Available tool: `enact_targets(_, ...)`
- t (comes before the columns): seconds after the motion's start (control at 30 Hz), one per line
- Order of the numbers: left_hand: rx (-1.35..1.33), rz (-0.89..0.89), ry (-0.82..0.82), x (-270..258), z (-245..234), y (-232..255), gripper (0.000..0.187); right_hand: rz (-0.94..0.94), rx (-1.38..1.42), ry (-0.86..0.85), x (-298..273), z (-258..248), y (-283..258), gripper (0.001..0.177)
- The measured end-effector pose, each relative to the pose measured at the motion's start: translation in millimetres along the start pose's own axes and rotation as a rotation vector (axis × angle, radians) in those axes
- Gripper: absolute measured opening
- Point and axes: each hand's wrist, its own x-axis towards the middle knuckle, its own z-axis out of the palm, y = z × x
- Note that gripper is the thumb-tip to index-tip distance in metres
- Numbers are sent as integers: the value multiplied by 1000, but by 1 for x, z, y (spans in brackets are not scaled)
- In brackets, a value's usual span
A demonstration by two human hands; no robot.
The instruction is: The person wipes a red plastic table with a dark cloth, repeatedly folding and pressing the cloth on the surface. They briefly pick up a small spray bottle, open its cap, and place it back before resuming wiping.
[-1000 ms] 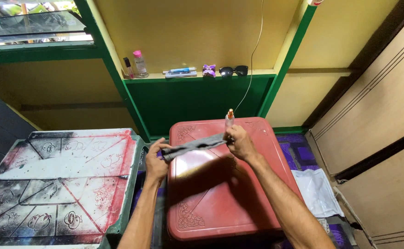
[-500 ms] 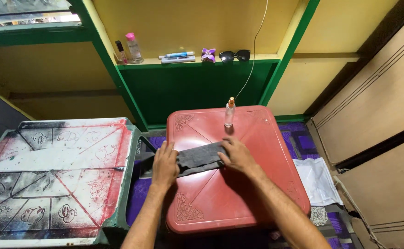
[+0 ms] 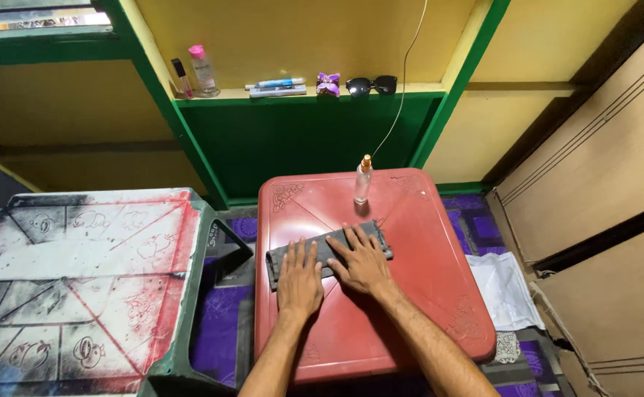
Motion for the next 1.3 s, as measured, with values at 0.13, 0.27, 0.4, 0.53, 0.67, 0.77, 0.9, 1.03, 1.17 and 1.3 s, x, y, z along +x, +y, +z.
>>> enact_targets(0.13, 6, 17, 13, 11, -2, -11, 54, 6, 99, -8, 1, -10, -8, 53)
enact_targets(0.27, 58, 1, 13, 30, 0, -35, 59, 17, 95, 8, 30, 0, -18, 53)
enact_targets(0.4, 69, -24, 16, 58, -2, -58, 60, -13, 95, 39, 67, 1, -24, 54)
enact_targets(0.53, 52, -60, -35, 88, 1, -74, 60, 5, 118, 4, 107, 8, -19, 55)
enact_targets(0.67, 75, -67, -42, 114, -3, -79, 59, 35, 106, -62, 134, 5, -18, 59)
enact_targets(0.77, 86, -86, -36, 128, -3, -78, 60, 48, 110, -76, 149, 3, -17, 60)
enact_targets(0.9, 114, -97, -32, 134, -14, -72, 59, 77, 129, -87, 162, 4, -20, 66)
enact_targets(1.03, 106, -90, -115, 135, -18, -74, 63, 99, 137, -103, 160, 2, -23, 62)
enact_targets(1.17, 106, -111, -182, 119, -21, -69, 63, 98, 142, -112, 145, -4, -28, 58)
enact_targets(1.3, 119, -139, -231, 90, -30, -55, 63, 77, 133, -118, 117, -7, -32, 58)
